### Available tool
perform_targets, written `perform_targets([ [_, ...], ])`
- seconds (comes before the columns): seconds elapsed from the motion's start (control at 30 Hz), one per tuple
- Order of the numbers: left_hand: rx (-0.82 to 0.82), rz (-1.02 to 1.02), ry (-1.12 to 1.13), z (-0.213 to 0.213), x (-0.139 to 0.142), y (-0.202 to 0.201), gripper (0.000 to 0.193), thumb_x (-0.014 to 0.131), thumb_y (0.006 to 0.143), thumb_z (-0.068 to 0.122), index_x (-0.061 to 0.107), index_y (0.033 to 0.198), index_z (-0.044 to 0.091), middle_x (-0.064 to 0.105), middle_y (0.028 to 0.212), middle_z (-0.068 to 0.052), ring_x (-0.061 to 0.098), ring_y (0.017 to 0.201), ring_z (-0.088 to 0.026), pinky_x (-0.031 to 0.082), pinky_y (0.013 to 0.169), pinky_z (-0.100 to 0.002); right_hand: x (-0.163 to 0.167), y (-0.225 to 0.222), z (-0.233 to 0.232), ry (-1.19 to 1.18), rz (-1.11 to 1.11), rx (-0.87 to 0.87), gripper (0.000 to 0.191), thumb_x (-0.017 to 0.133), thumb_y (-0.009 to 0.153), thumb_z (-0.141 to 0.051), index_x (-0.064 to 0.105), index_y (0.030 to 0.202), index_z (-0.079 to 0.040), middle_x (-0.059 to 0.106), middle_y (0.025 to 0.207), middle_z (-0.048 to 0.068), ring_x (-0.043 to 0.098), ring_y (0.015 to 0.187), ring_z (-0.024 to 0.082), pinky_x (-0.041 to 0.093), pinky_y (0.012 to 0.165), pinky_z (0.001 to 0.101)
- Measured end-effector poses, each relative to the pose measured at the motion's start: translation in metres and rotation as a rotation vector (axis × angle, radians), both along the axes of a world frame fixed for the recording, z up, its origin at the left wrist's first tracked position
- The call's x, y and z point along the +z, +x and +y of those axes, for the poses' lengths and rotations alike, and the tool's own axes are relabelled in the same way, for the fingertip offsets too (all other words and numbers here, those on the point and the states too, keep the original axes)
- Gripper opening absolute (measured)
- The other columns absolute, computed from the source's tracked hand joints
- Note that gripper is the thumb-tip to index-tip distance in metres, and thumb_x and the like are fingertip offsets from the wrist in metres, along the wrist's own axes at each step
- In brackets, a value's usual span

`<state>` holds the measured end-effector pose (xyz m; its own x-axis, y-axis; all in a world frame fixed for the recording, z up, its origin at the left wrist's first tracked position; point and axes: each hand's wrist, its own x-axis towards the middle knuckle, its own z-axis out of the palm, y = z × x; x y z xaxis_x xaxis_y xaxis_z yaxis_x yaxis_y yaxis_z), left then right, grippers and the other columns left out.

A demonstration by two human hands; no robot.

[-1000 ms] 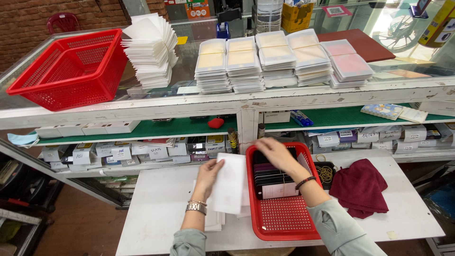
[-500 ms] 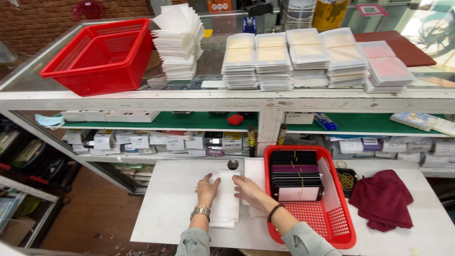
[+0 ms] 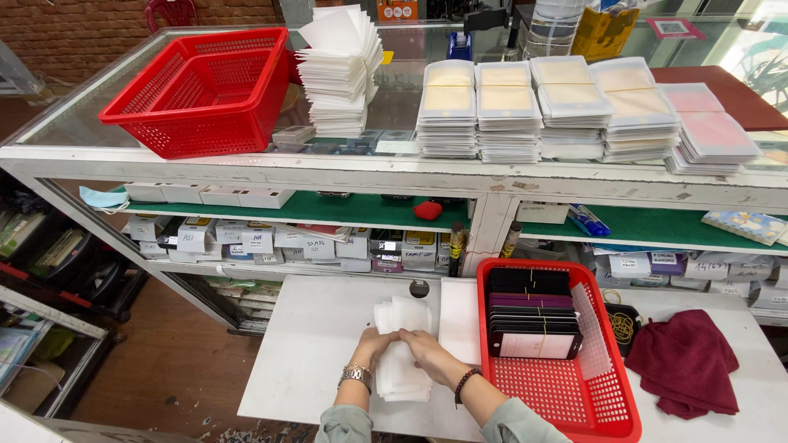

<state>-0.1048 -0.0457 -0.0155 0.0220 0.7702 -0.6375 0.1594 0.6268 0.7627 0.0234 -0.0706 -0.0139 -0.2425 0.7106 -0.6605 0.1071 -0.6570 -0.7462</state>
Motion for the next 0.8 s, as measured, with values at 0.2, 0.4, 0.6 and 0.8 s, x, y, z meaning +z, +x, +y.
perform_targets([
  [0.2,0.112,-0.170,0.158,-0.001,0.005,-0.010,0.044,0.075,0.084,0.015,0.066,0.123,-0.002,0.077,0.114,-0.019,0.077,0.095,-0.028,0.064,0.080,-0.040,0.004,0.002,0.007,0.181,0.026,-0.075,0.070,0.054,0.093,-0.046,0.039,0.150,-0.008,0.044,0.155,0.008,0.044,0.141,0.024,0.041,0.117,0.0485],
  [0.4,0.082,-0.113,0.067,-0.002,0.014,-0.018,0.045,0.075,0.086,0.014,0.064,0.125,-0.005,0.075,0.115,-0.020,0.076,0.097,-0.029,0.062,0.086,-0.041,0.003,0.003,0.008,0.071,0.037,-0.075,0.077,0.055,0.095,-0.046,0.034,0.153,0.000,0.046,0.155,0.023,0.044,0.143,0.040,0.033,0.119,0.0560],
  [0.6,0.038,-0.029,0.122,0.000,0.008,0.003,0.049,0.078,0.083,0.014,0.061,0.127,0.000,0.073,0.117,-0.015,0.072,0.102,-0.025,0.058,0.089,-0.038,-0.002,-0.006,-0.008,-0.045,0.091,-0.182,0.083,0.050,0.097,-0.056,0.023,0.159,-0.007,0.020,0.167,0.017,0.014,0.156,0.040,0.015,0.124,0.0651],
  [0.8,-0.002,-0.054,0.016,0.005,0.007,0.001,0.041,0.078,0.083,0.010,0.068,0.120,-0.007,0.076,0.108,-0.019,0.076,0.096,-0.031,0.062,0.083,-0.041,-0.005,0.000,-0.004,-0.071,0.156,-0.115,0.083,0.049,0.100,-0.055,0.021,0.161,-0.005,0.015,0.169,0.016,0.008,0.158,0.034,0.013,0.125,0.0653],
])
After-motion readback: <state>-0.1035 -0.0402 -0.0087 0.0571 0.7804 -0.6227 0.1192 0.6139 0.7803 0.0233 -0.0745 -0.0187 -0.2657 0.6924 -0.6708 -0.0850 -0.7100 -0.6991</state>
